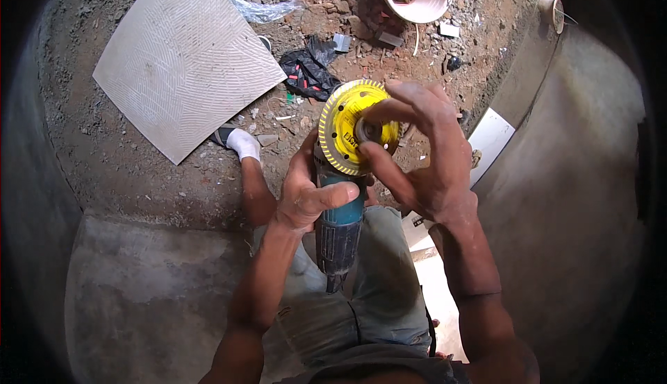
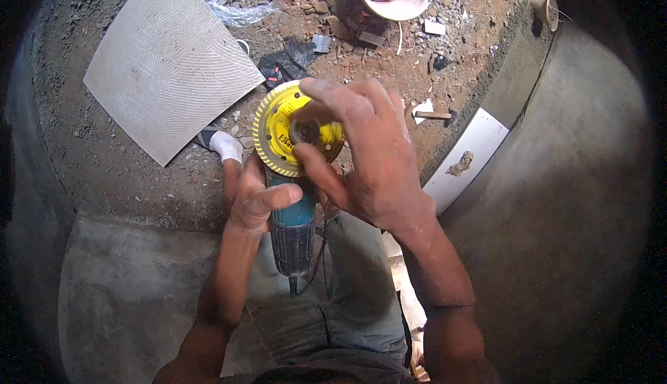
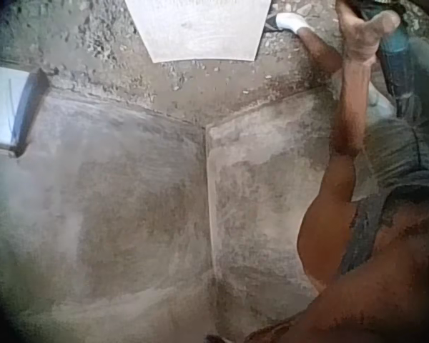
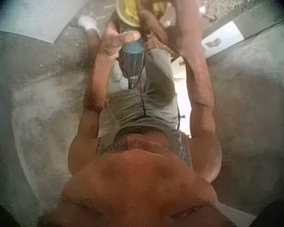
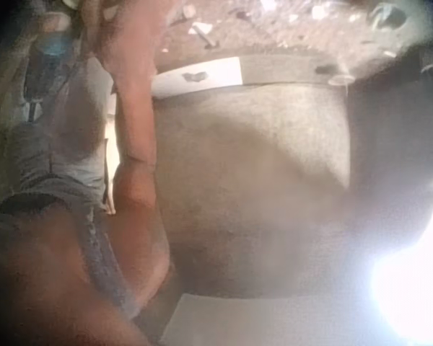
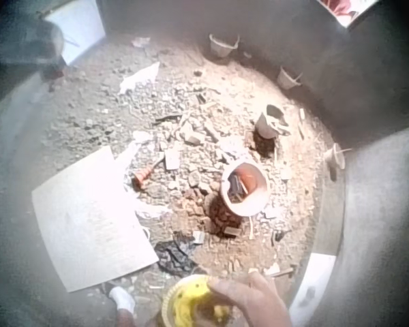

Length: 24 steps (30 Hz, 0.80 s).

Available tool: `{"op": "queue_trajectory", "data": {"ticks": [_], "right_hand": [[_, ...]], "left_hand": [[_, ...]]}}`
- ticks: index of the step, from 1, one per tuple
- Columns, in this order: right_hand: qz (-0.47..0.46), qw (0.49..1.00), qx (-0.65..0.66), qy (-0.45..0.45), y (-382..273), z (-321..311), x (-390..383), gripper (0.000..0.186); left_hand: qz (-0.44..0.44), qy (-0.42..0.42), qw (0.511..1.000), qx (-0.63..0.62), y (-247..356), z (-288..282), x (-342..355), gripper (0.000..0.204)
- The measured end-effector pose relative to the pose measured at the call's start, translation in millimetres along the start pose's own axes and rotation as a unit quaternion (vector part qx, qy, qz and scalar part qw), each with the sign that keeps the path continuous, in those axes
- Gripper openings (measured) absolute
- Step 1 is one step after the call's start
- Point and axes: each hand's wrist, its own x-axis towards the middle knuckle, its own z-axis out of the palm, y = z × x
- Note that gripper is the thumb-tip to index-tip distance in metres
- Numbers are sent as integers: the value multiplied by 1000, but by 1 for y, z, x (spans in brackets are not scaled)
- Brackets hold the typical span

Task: The person removes a floor tile, changes the cutting disc on an angle grinder, and cuts the tile with the grinder. The person then lays the tile back onto the ground and taps it into place with a rubber mallet.

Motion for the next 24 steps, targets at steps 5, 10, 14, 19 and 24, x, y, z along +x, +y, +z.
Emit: {"op": "queue_trajectory", "data": {"ticks": [5, 10, 14, 19, 24], "right_hand": [[34, 999, 13, 1, -2, 3, -3, 68], [33, 998, -1, 62, -1, 9, -3, 67], [-60, 997, 14, 50, 1, 7, 0, 69], [23, 999, 16, 38, -1, 7, -2, 67], [70, 997, -3, 24, -1, 10, -5, 68]], "left_hand": [[-11, -11, 1000, -4, 3, -4, -2, 90], [-9, -35, 999, 10, 0, -7, 0, 90], [0, -8, 1000, 14, -1, -5, -3, 91], [-12, -14, 1000, -9, 1, -2, -3, 90], [-14, -7, 1000, -7, 1, -3, -5, 89]]}}
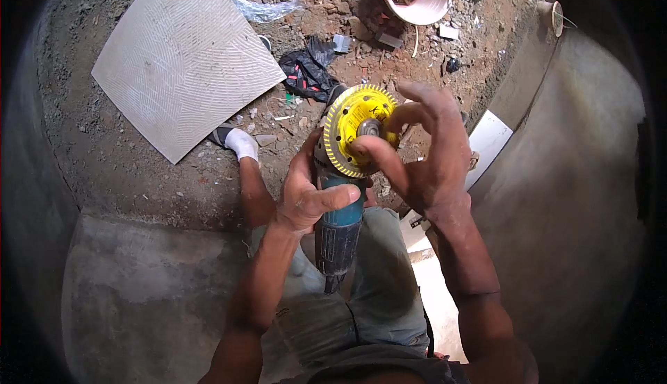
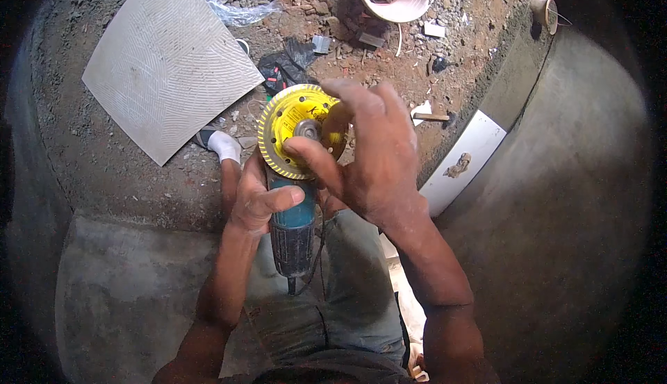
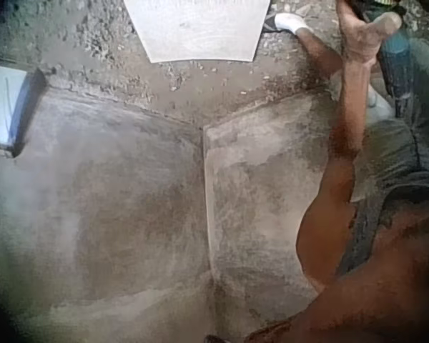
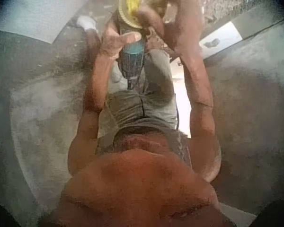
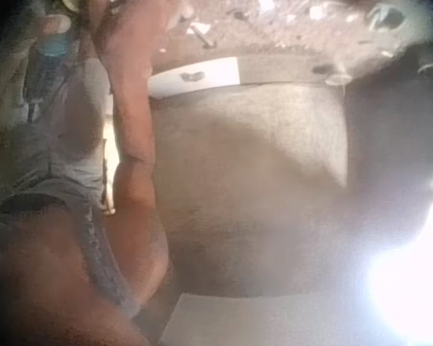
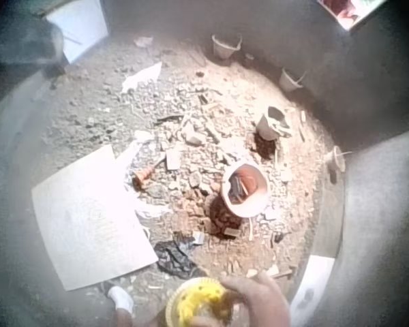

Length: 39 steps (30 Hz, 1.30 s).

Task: The person removes a floor tile, changes the cutting disc on an angle grinder, and cuts the tile with the grinder. The person then lays the tile back onto the ground and taps it into place with a rubber mallet.

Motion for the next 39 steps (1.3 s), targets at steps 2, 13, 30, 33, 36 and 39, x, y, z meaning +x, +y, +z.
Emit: {"op": "queue_trajectory", "data": {"ticks": [2, 13, 30, 33, 36, 39], "right_hand": [[43, 999, -12, 0, 1, 1, 0, 69], [-50, 998, 43, 10, 3, 4, -6, 63], [-25, 996, -78, -31, 35, 28, -16, 23], [57, 988, -132, -52, 41, 41, -21, 29], [185, 977, -60, -87, 49, 53, -22, 37], [249, 955, -18, -162, 57, 56, -23, 43]], "left_hand": [[9, 3, 1000, 13, -1, -1, 1, 88], [21, -10, 999, 47, -1, -2, 2, 88], [34, 75, 996, 34, -18, -7, 6, 102], [74, 102, 985, 121, -24, -9, 8, 99], [87, 111, 977, 161, -29, -10, 7, 92], [102, 118, 951, 266, -31, -14, 5, 90]]}}
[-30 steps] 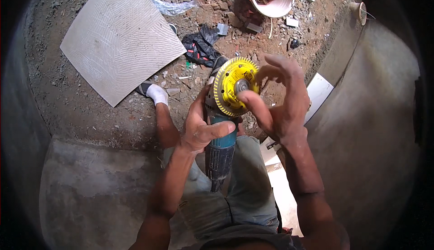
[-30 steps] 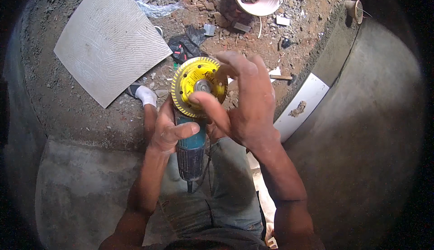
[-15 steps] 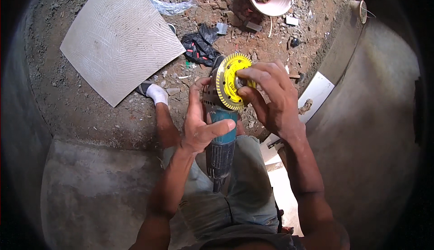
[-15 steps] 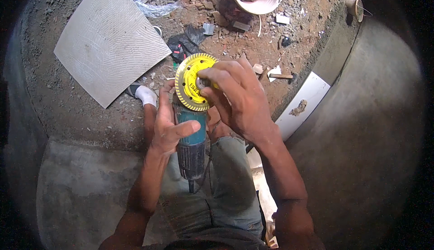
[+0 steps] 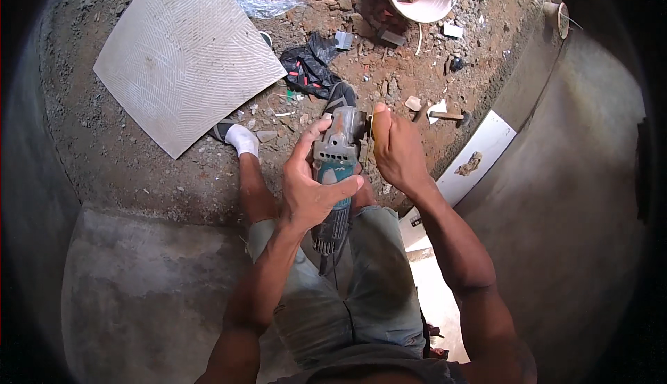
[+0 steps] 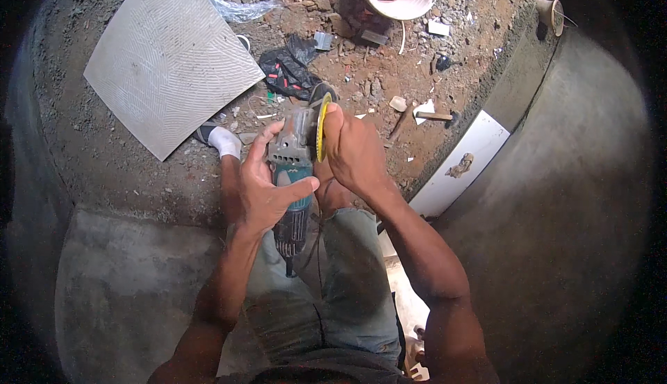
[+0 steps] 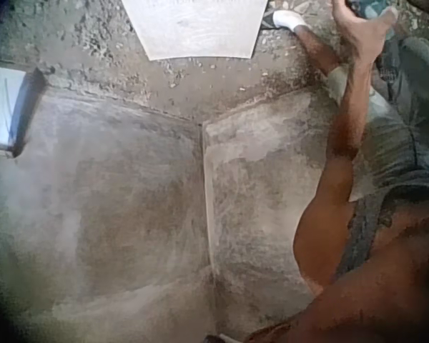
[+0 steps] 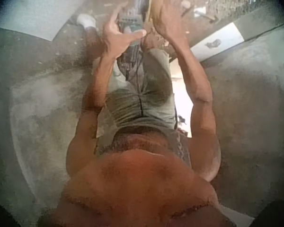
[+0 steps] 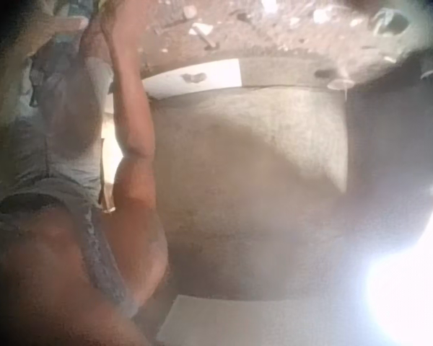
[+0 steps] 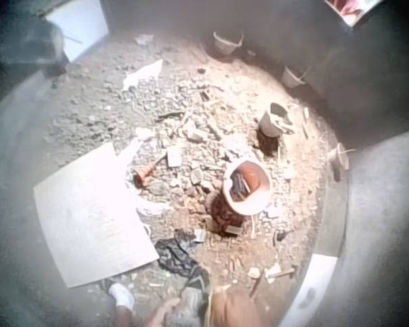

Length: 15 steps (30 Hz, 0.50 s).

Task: The person removes a floor tile, changes the cutting disc on an angle grinder, and cuts the tile with the grinder. The person then lays the tile back onto the ground and taps it into place with a rubber mallet.

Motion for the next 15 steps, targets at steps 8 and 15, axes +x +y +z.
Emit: {"op": "queue_trajectory", "data": {"ticks": [8, 15], "right_hand": [[-61, 970, 234, 37, 13, -12, 12, 41], [-67, 766, 625, -133, 8, 14, 22, 38]], "left_hand": [[-25, -32, 990, -134, -2, -5, -5, 92], [-111, -81, 960, -244, 1, -8, -9, 102]]}}
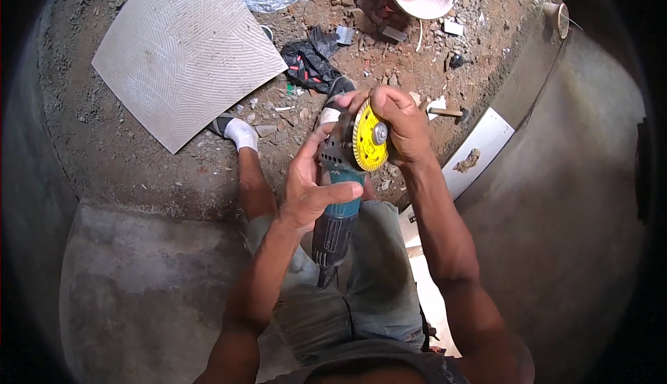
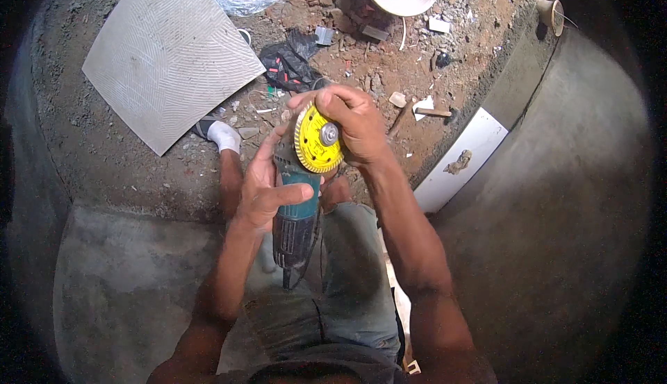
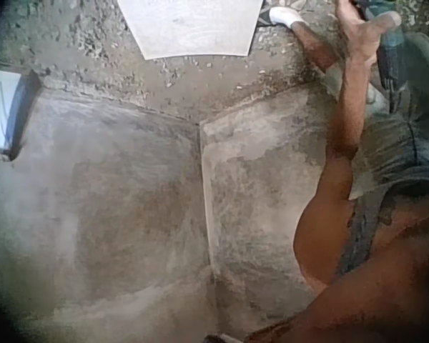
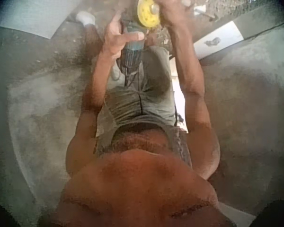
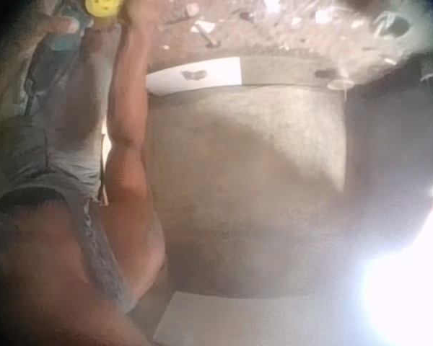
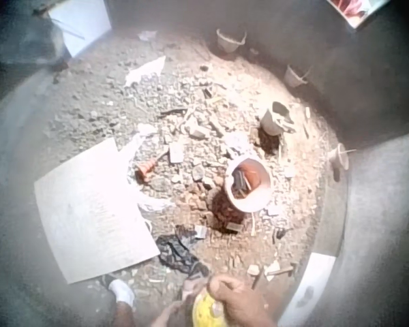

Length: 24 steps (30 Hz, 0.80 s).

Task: The person removes a floor tile, changes the cutting disc on an angle grinder, and cuts the tile with the grinder. The person then lays the tile back onto the ground and taps it into place with a rubber mallet.

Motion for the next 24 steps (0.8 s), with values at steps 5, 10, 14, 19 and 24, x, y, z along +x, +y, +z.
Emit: {"op": "queue_trajectory", "data": {"ticks": [5, 10, 14, 19, 24], "right_hand": [[43, 991, 41, 118, 8, 14, -2, 32], [60, 987, 23, 147, 3, 27, -6, 28], [90, 970, -57, 220, 10, 30, -10, 38], [58, 953, -65, 291, 35, 27, -12, 27], [28, 953, -23, 302, 53, 34, -14, 24]], "left_hand": [[59, 17, 996, 58, -9, -4, -1, 102], [142, 70, 943, 294, -9, -13, -4, 86], [141, 70, 904, 397, -5, -23, -4, 81], [111, 86, 886, 442, -5, -34, -4, 76], [88, 68, 899, 424, -2, -49, -5, 72]]}}
